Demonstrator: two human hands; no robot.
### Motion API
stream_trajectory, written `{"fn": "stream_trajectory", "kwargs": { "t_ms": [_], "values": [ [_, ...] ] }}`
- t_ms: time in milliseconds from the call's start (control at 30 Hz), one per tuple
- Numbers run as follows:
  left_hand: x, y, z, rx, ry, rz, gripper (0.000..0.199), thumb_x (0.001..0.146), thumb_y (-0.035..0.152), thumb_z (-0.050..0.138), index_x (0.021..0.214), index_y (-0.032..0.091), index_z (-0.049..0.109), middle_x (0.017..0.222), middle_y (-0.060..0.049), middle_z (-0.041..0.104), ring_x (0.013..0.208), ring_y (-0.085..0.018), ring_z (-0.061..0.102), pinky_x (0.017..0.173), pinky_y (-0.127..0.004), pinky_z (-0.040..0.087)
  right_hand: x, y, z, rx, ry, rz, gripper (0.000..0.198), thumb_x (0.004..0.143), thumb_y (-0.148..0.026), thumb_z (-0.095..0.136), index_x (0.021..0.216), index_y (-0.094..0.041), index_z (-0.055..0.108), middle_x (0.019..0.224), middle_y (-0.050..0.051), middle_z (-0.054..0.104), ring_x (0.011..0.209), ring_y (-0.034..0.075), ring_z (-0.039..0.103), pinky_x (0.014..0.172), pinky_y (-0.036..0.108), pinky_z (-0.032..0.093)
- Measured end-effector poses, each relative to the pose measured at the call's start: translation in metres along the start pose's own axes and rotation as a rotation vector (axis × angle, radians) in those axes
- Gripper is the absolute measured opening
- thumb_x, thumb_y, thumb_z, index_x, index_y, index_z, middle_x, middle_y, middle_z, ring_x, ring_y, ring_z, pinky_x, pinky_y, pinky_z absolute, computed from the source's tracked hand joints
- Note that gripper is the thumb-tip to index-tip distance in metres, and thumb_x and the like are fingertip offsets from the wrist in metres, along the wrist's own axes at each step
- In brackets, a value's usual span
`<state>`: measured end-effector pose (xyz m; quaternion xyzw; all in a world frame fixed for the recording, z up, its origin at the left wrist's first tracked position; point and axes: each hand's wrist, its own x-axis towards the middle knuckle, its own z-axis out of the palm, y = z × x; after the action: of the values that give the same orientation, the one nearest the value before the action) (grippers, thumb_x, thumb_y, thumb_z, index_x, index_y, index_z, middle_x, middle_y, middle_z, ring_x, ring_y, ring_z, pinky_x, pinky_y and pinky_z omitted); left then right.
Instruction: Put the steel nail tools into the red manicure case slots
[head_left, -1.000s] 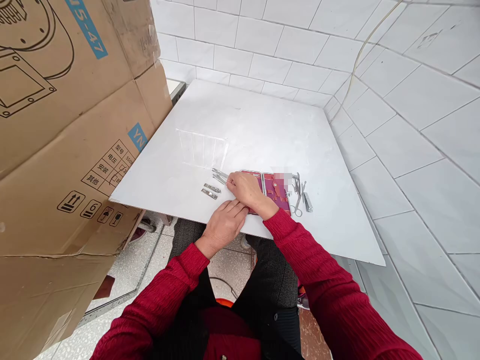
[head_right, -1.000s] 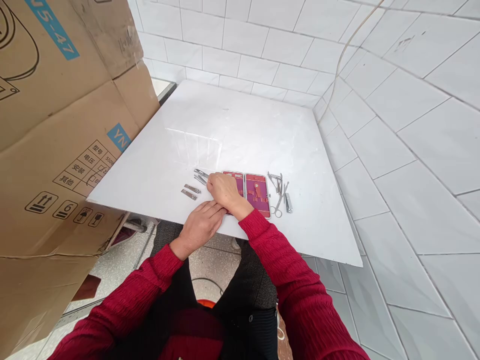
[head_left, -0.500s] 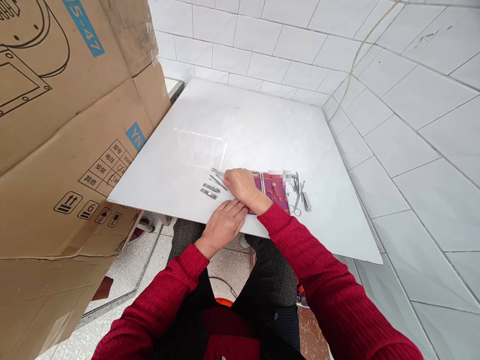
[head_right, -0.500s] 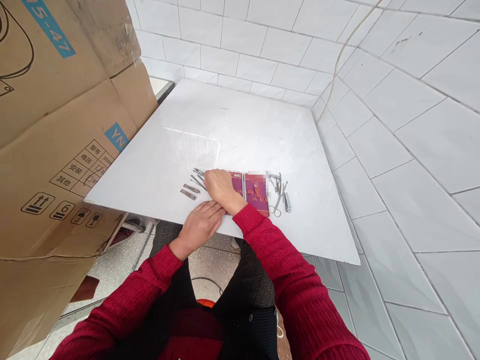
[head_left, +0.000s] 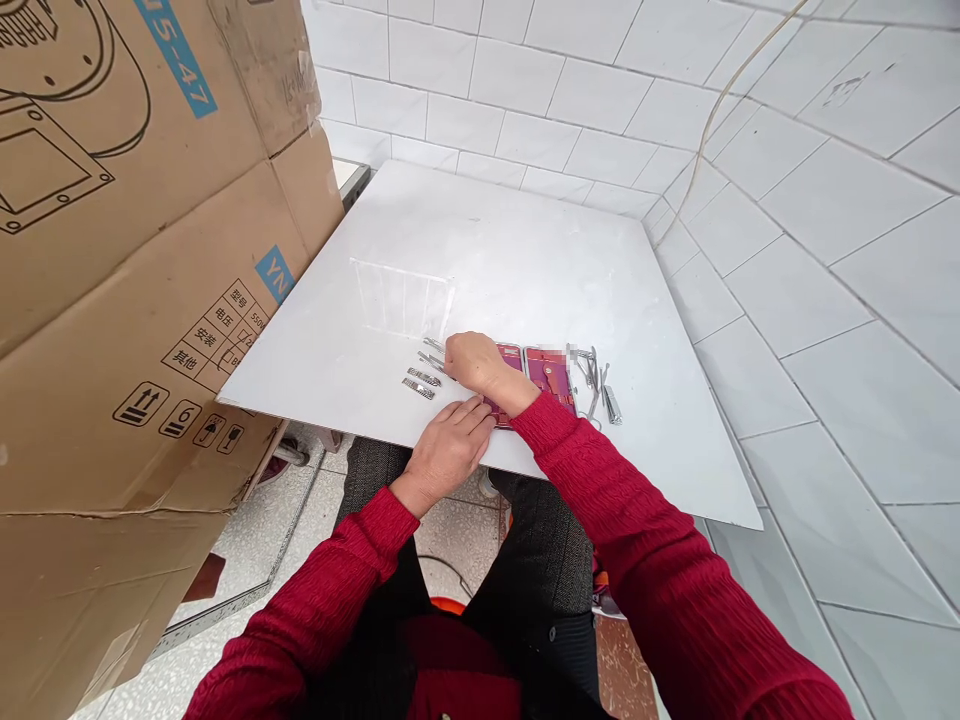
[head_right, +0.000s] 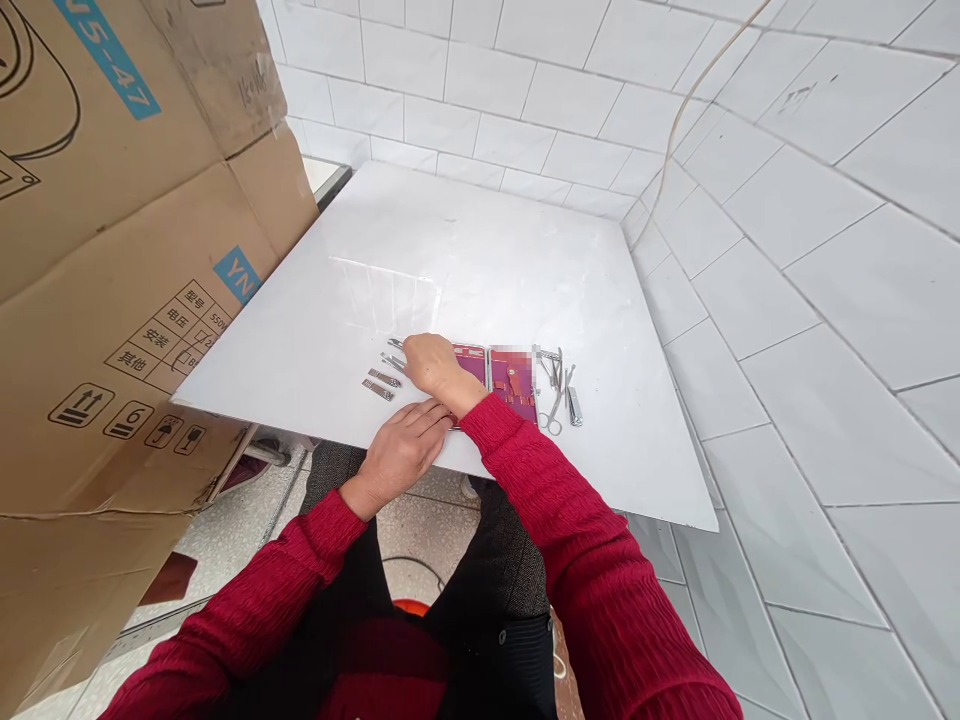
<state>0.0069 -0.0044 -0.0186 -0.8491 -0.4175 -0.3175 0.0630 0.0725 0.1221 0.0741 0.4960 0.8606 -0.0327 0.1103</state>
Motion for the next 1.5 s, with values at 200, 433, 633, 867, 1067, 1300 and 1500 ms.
{"fn": "stream_trajectory", "kwargs": {
  "t_ms": [200, 433, 633, 867, 1067, 1300, 1500],
  "values": [
    [0.001, 0.001, -0.002, -0.004, -0.013, -0.008, 0.026, 0.104, 0.017, 0.048, 0.121, 0.013, 0.068, 0.127, -0.013, 0.073, 0.127, -0.026, 0.064, 0.106, -0.044, 0.054, -0.003, 0.003, -0.002, 0.027, -0.021, 0.011, 0.028, 0.093, -0.011, 0.052, 0.103, -0.012, 0.078, 0.106, 0.019, 0.078, 0.096, 0.027, 0.075, 0.076, 0.029, 0.051],
    [0.001, 0.001, -0.003, 0.004, 0.002, 0.000, 0.025, 0.103, 0.016, 0.051, 0.121, 0.013, 0.068, 0.126, -0.014, 0.073, 0.124, -0.025, 0.066, 0.103, -0.043, 0.055, -0.006, 0.001, 0.005, -0.025, 0.070, -0.054, 0.025, 0.096, -0.014, 0.054, 0.104, -0.010, 0.077, 0.105, 0.023, 0.078, 0.101, 0.031, 0.075, 0.078, 0.032, 0.053],
    [0.002, 0.001, -0.005, 0.001, 0.003, 0.002, 0.026, 0.103, 0.015, 0.051, 0.122, 0.011, 0.067, 0.126, -0.015, 0.073, 0.121, -0.026, 0.068, 0.101, -0.043, 0.056, -0.001, -0.005, 0.005, -0.077, 0.068, -0.128, 0.022, 0.093, -0.011, 0.059, 0.106, -0.008, 0.077, 0.109, 0.025, 0.077, 0.101, 0.030, 0.075, 0.082, 0.032, 0.055],
    [0.001, 0.000, -0.004, 0.000, -0.011, 0.003, 0.025, 0.103, 0.016, 0.050, 0.120, 0.014, 0.068, 0.127, -0.013, 0.073, 0.127, -0.027, 0.065, 0.104, -0.045, 0.055, 0.000, 0.005, -0.005, 0.013, -0.056, -0.072, 0.024, 0.094, -0.019, 0.061, 0.110, -0.011, 0.078, 0.102, 0.019, 0.079, 0.099, 0.030, 0.076, 0.075, 0.031, 0.055],
    [0.001, -0.001, -0.003, -0.026, -0.009, -0.008, 0.028, 0.103, 0.016, 0.051, 0.125, 0.015, 0.068, 0.129, -0.014, 0.072, 0.129, -0.026, 0.064, 0.104, -0.046, 0.055, -0.004, 0.003, -0.005, 0.012, -0.031, -0.081, 0.021, 0.091, -0.020, 0.066, 0.106, -0.012, 0.078, 0.104, 0.020, 0.079, 0.097, 0.029, 0.076, 0.076, 0.032, 0.055],
    [0.001, -0.002, -0.002, -0.026, -0.016, -0.014, 0.031, 0.103, 0.017, 0.049, 0.129, 0.016, 0.067, 0.129, -0.015, 0.072, 0.125, -0.026, 0.066, 0.102, -0.046, 0.057, -0.010, 0.000, 0.002, 0.011, 0.086, -0.128, 0.018, 0.088, -0.015, 0.065, 0.100, -0.011, 0.077, 0.103, 0.020, 0.078, 0.101, 0.028, 0.074, 0.081, 0.030, 0.051],
    [0.003, -0.002, -0.004, 0.013, -0.002, 0.017, 0.028, 0.103, 0.015, 0.048, 0.122, 0.014, 0.068, 0.127, -0.013, 0.072, 0.127, -0.027, 0.064, 0.103, -0.045, 0.056, -0.015, 0.054, 0.014, 0.533, 0.263, -0.011, 0.015, 0.085, -0.014, 0.057, 0.084, -0.016, 0.071, 0.085, 0.004, 0.076, 0.076, 0.015, 0.066, 0.068, 0.024, 0.044]
  ]
}}
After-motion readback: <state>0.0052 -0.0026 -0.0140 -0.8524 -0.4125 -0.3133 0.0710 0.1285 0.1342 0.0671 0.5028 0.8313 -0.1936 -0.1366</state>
